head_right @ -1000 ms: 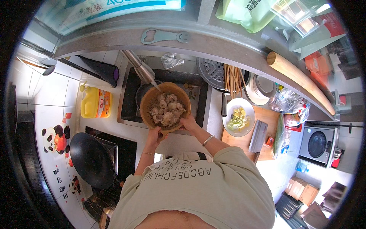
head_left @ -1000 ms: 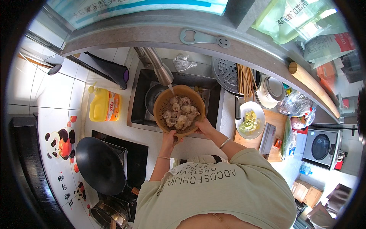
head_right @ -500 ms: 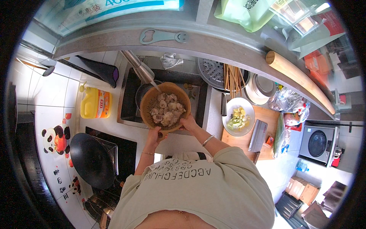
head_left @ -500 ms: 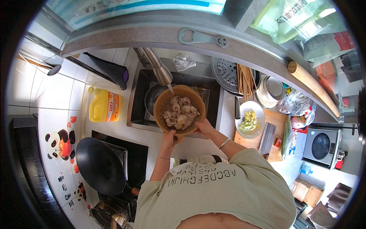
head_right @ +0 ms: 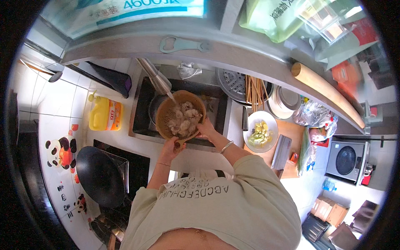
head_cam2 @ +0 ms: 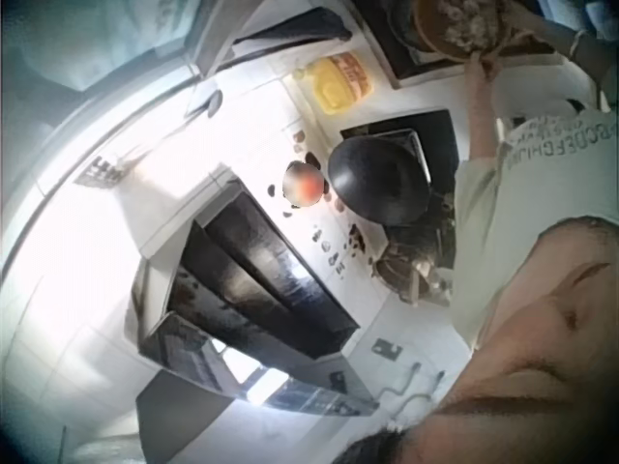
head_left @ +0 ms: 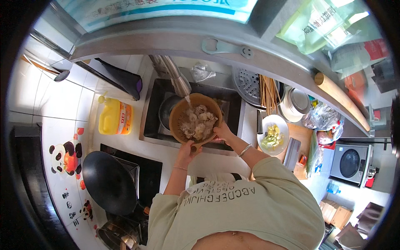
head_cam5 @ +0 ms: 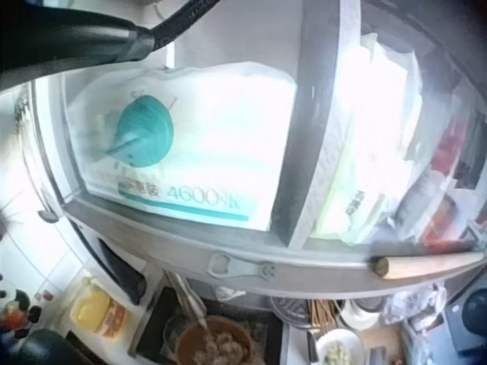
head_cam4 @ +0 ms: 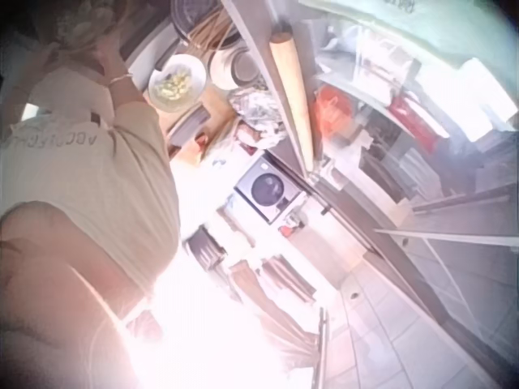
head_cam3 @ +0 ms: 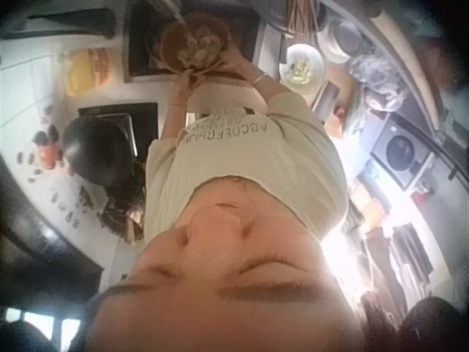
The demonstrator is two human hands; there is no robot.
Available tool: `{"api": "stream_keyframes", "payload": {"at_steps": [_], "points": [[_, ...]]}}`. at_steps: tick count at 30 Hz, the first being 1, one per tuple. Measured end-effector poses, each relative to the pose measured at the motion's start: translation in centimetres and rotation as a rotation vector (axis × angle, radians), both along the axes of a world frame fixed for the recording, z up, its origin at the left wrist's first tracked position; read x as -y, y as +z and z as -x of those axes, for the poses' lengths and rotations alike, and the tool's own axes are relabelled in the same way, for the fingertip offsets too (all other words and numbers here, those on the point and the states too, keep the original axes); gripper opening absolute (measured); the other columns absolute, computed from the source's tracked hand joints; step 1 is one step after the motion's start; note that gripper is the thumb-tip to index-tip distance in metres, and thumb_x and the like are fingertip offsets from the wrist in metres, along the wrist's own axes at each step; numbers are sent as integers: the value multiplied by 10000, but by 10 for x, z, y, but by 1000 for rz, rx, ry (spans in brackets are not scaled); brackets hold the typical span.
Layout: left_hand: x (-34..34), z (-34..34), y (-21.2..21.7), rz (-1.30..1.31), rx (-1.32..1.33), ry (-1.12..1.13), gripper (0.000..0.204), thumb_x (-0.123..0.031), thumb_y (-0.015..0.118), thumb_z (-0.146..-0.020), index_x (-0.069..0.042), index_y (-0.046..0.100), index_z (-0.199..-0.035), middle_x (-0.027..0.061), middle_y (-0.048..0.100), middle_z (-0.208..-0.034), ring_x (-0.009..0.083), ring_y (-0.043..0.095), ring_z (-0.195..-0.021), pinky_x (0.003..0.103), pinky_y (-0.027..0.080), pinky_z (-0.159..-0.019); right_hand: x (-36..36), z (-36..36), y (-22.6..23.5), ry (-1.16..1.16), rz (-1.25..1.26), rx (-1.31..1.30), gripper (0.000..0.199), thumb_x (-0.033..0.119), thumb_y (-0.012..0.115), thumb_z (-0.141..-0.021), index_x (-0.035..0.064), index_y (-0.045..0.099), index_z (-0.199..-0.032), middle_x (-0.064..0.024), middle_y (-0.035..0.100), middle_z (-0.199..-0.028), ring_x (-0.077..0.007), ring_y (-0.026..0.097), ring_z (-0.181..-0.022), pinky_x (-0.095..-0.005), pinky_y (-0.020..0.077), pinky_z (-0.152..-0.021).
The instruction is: The person uses a mesh skimmer to scoop pieces of meat from a pot of water and places them into a colander. The person then moves the colander to a sink and rinses the meat with water while handling the pieces by hand.
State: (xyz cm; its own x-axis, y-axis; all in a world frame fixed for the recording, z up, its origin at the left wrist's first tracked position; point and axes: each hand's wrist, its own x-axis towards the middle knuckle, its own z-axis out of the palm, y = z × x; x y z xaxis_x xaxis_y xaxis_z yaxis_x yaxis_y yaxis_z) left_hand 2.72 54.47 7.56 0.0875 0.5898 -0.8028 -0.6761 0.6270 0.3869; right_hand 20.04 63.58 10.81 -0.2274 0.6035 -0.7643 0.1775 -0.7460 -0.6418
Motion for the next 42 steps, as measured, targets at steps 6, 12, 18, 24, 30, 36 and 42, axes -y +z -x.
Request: {"api": "stream_keyframes", "payload": {"at_steps": [6,12,18,24,30,36,42], "points": [[-7,2,-1,-150,-122,21,332,-85,403,-861,22,328,-1166,191,554,-958,238,611,-667,310,526,-490,2,1,-10,-89,-334,-198,542,-38,409,-790,122,287,-1294,-106,493,-1135,-198,577,-905,-307,540,-680],[-32,2,16,-266,-296,-48,332,-86,398,-852,18,348,-1164,176,556,-971,233,618,-673,319,541,-510,-17,4,4,-173,-161,-256,517,-39,422,-794,95,308,-1280,-92,505,-1070,-164,579,-813,-280,535,-607],[-24,11,11,-234,-401,13,433,-48,414,-836,-8,262,-1239,178,535,-1000,219,614,-693,317,542,-511,-1,15,-4,-103,-161,-125,457,-15,422,-808,82,327,-1245,-90,531,-999,-146,567,-764,-269,496,-537],[-43,-2,-11,-259,-376,-18,405,-43,409,-833,6,299,-1219,174,551,-963,204,597,-623,289,511,-460,-21,2,-14,-153,-175,-192,399,6,412,-827,89,341,-1211,-71,544,-919,-136,554,-703,-260,470,-515],[-35,10,7,-227,-454,-49,304,-53,423,-833,25,378,-1123,172,587,-829,220,594,-560,295,495,-441,-6,11,-12,-233,-155,-173,366,-1,410,-825,73,357,-1180,-62,548,-882,-125,564,-684,-233,466,-503],[-51,5,-8,-216,-414,-29,434,-23,417,-821,-1,271,-1230,187,549,-957,243,598,-602,331,530,-486,-23,3,-7,-237,-174,-277,403,-17,426,-810,89,356,-1192,-60,541,-879,-130,565,-719,-258,463,-490],[-31,3,43,-225,-375,-68,446,-17,388,-837,-47,220,-1249,200,538,-994,241,615,-630,341,530,-495,-6,6,1,-187,-193,-200,419,-12,442,-799,103,362,-1194,-48,537,-851,-113,516,-616,-232,386,-453]]}}
